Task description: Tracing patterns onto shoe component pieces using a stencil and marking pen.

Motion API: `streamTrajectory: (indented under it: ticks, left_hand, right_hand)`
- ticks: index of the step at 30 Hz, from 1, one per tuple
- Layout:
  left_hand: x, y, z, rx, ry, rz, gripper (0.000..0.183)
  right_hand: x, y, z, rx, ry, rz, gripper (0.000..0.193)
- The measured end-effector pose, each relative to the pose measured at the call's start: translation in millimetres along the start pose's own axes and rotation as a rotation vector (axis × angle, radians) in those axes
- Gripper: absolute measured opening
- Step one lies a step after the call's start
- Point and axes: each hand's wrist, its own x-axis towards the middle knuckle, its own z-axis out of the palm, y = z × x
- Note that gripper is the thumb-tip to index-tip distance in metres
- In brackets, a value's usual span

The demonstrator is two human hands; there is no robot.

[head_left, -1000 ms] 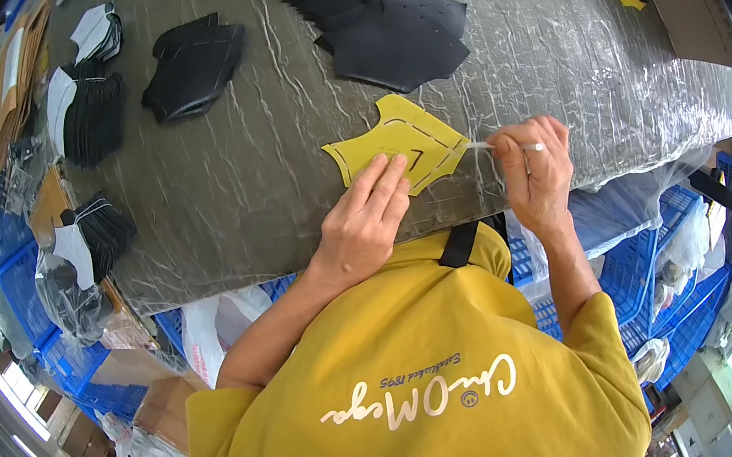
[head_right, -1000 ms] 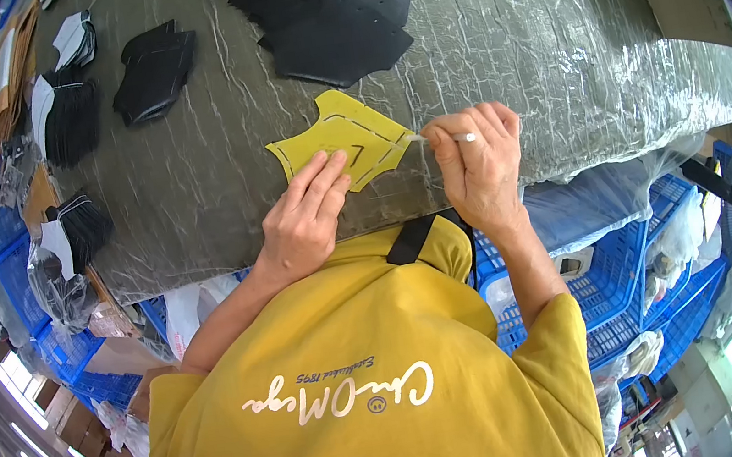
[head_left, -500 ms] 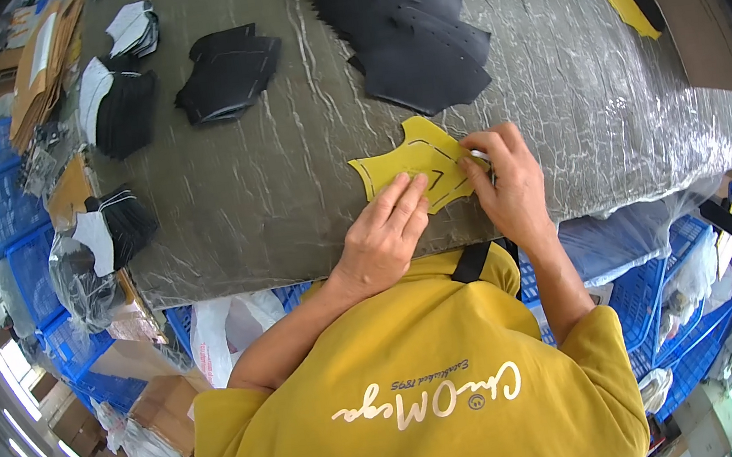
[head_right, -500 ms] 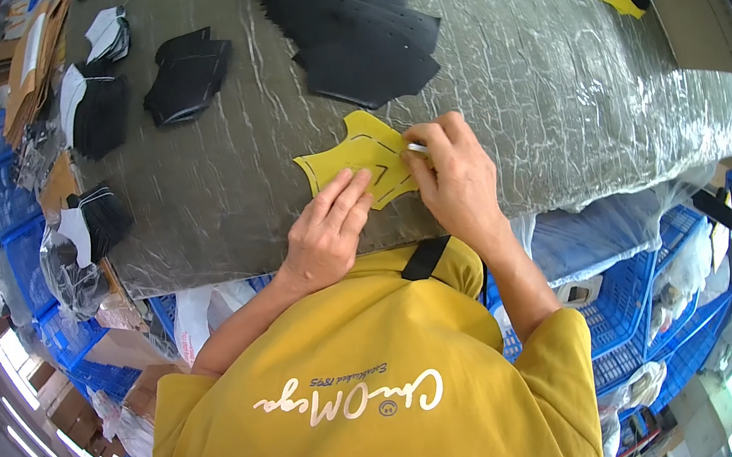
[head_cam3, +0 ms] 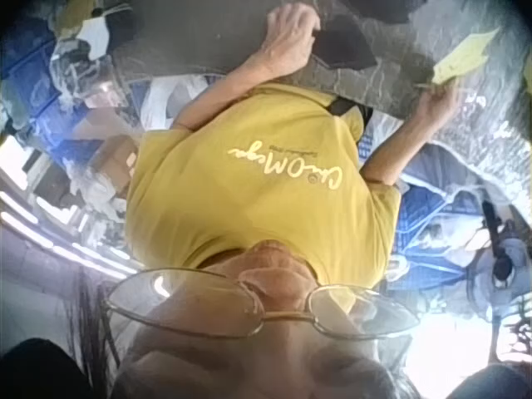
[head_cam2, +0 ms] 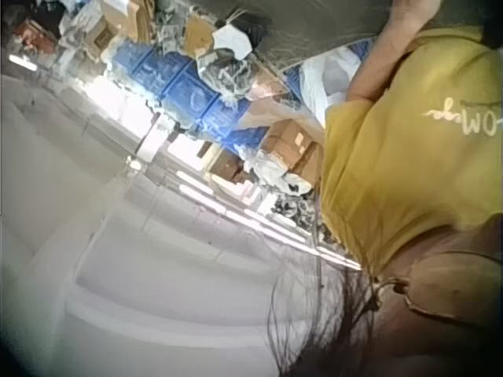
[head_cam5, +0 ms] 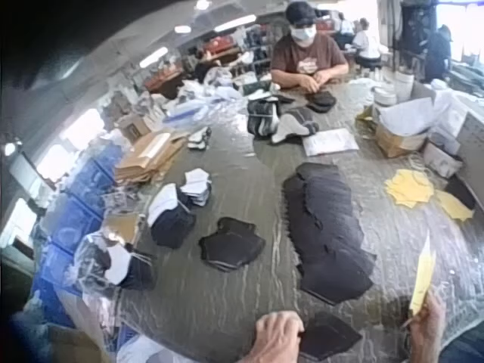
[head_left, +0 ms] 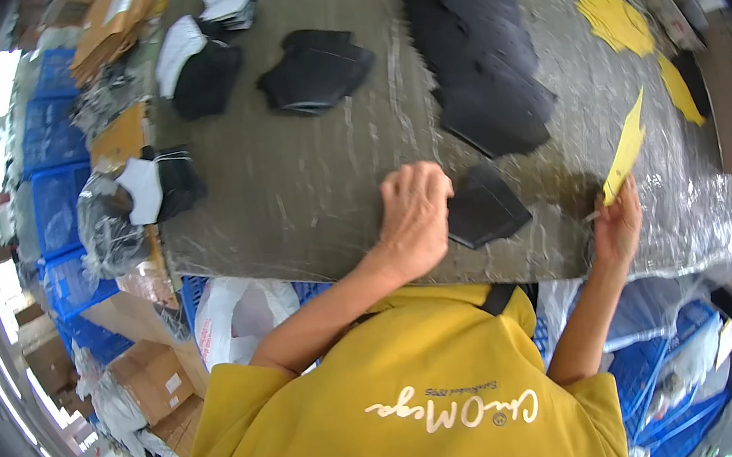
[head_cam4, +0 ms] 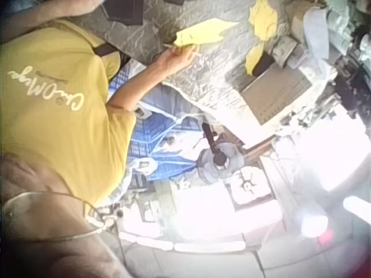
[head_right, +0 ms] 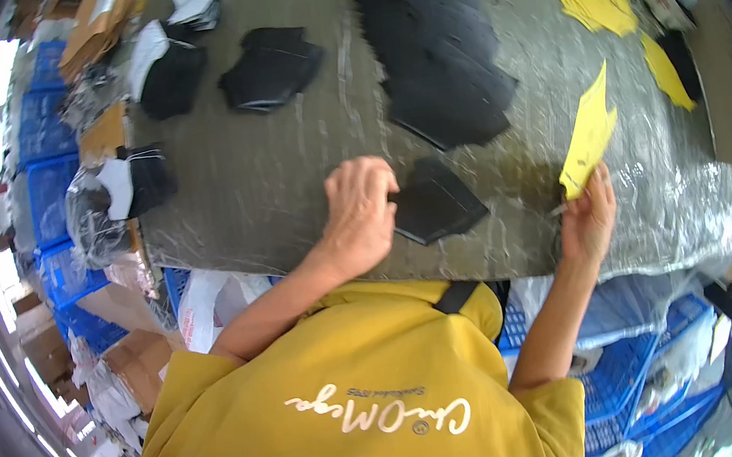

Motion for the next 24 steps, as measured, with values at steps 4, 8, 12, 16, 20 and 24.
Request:
streamTrajectory:
  ticks: [4, 8, 12, 16, 20, 24]
  left_hand:
    - [-4.2, -26.9, -24.6, -0.228, 0.130, 0.028, 0.025]
    - [31.1, -85.7, -92.4, -0.168, 0.319, 0.054, 0.017]
    - [54.0, -154.0, -129.4, 0.295, 0.359, 0.023, 0.027]
    - [71.9, -103.8, -91.2, 0.286, 0.361, 0.125, 0.046]
    - [60.2, -40.1, -13.9, 0.124, 0.078, 0.321, 0.060]
    - [46.3, -24.8, 9.6, 0.105, -0.036, 0.325, 0.056]
  right_hand:
    - [-0.1, 2.6, 8.6, -0.066, 0.105, -0.014, 0.031]
    - [5.7, 1.4, -20.4, -0.039, -0.102, 0.004, 0.031]
    - [7.4, 6.3, -5.1, -0.126, -0.019, -0.001, 0.030]
    - [6.8, 5.5, -14.6, -0.143, 0.016, 0.025, 0.029]
    - [-1.5, -1.5, 26.6, -0.196, 0.076, 0.038, 0.014]
    - [-5.3, -4.6, 36.9, -0.207, 0.084, 0.072, 0.013]
